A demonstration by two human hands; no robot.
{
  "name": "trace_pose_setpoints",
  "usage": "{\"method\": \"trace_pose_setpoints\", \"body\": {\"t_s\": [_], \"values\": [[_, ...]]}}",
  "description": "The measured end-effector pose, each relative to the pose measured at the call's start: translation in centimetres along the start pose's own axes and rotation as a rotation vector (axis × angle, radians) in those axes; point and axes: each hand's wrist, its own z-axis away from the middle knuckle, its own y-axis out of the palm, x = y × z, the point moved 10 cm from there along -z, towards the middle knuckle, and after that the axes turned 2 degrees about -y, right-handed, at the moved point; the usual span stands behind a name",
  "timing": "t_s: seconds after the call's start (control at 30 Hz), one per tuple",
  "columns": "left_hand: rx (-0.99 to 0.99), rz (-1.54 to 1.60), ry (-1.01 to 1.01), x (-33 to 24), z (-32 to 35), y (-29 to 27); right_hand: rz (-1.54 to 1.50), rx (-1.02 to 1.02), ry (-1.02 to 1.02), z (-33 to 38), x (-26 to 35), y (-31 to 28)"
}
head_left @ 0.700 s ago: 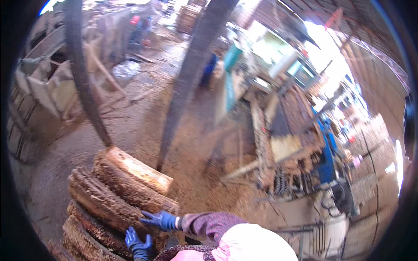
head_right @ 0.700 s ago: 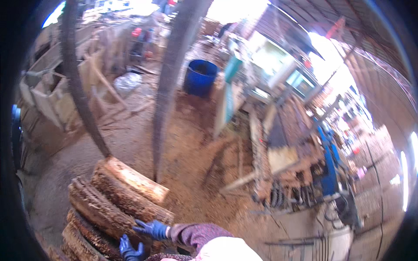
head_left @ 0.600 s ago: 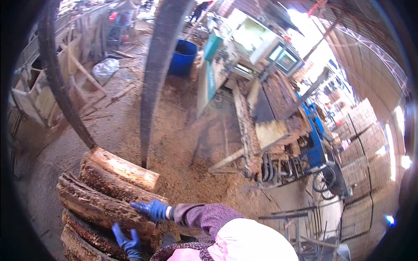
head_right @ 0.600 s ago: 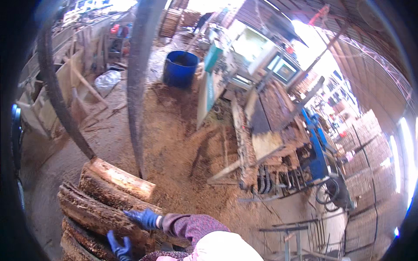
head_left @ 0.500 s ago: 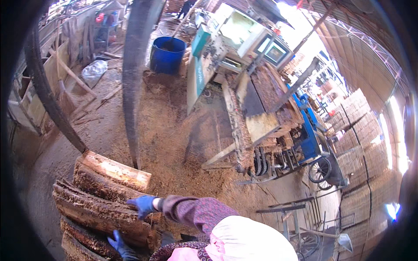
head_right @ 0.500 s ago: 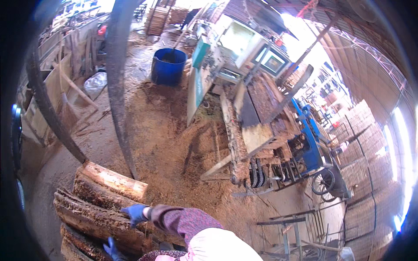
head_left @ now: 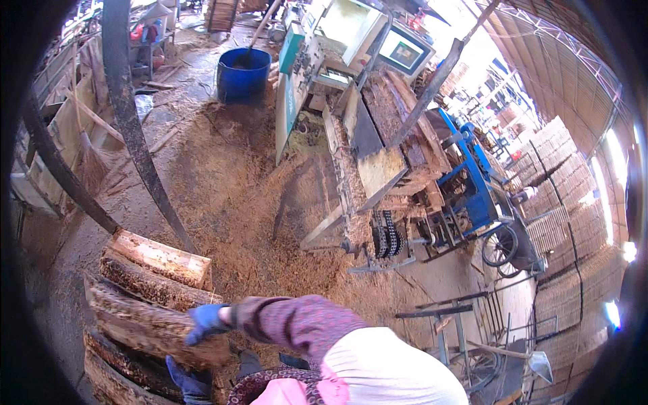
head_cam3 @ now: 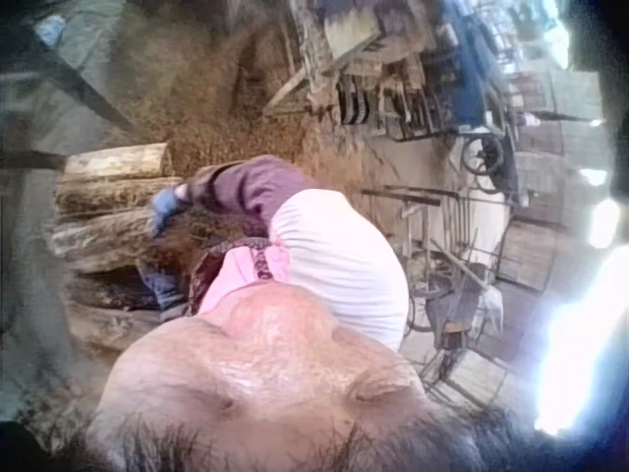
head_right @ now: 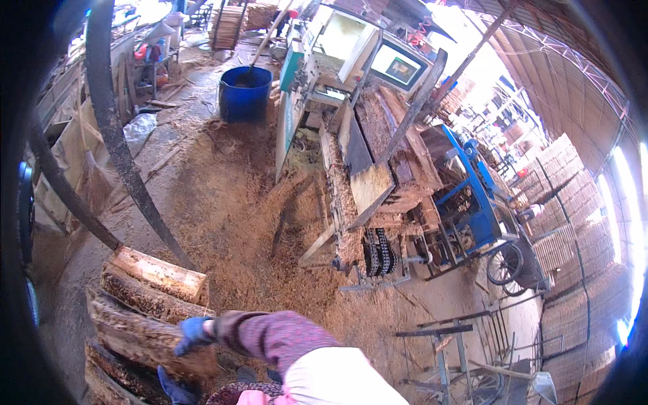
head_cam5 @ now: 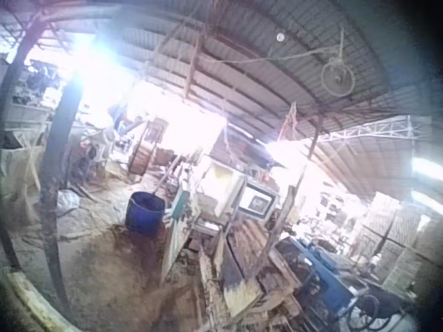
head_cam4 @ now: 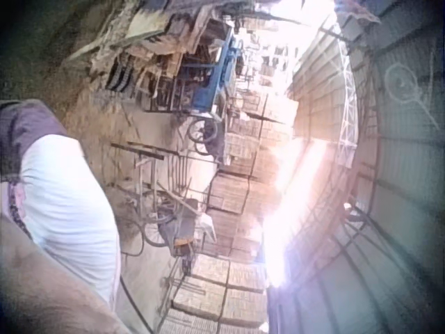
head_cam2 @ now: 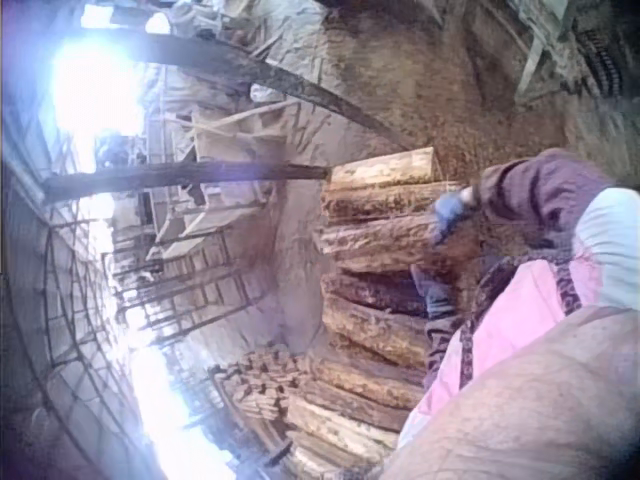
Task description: The person lifts wood slabs from a stack and places them onto a conveyor belt for processing.
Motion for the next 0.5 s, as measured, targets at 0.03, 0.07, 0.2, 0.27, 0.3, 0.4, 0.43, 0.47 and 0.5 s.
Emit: {"method": "trace_pose_setpoints", "body": {"t_s": [0.03, 0.07, 0.2, 0.27, 0.3, 0.4, 0.43, 0.47, 0.5], "values": [[-0.013, 0.124, 0.004, 1.9, 0.8, 0.1, -0.013, 0.046, 0.017, 3.4, -0.4, -0.1], [-0.011, 0.231, -0.017, 3.9, 1.2, 0.9, -0.059, 0.066, -0.013, 6.7, -1.4, -0.2], [-0.011, 0.543, -0.109, 11.1, -2.2, -0.9, 0.062, 0.047, 0.145, 20.9, -3.4, -1.0], [0.278, 0.257, 0.047, 14.0, -5.5, -1.8, 0.247, -0.094, 0.182, 25.8, -7.7, -0.8], [0.558, 0.228, 0.086, 14.3, -4.2, 3.0, 0.23, -0.11, 0.197, 28.5, -8.0, -1.2], [0.427, 0.102, 0.119, 16.5, 0.0, 14.8, 0.125, -0.218, 0.183, 37.2, -9.3, -3.5], [0.339, 0.048, 0.092, 17.6, 1.8, 19.0, 0.082, -0.266, 0.167, 39.7, -9.7, -4.4], [0.309, -0.005, 0.085, 18.3, 4.1, 23.6, 0.085, -0.395, -0.004, 41.6, -8.0, -6.8], [0.373, -0.102, 0.08, 19.4, 6.1, 28.5, -0.103, -0.54, -0.121, 43.7, -6.6, -8.9]]}}
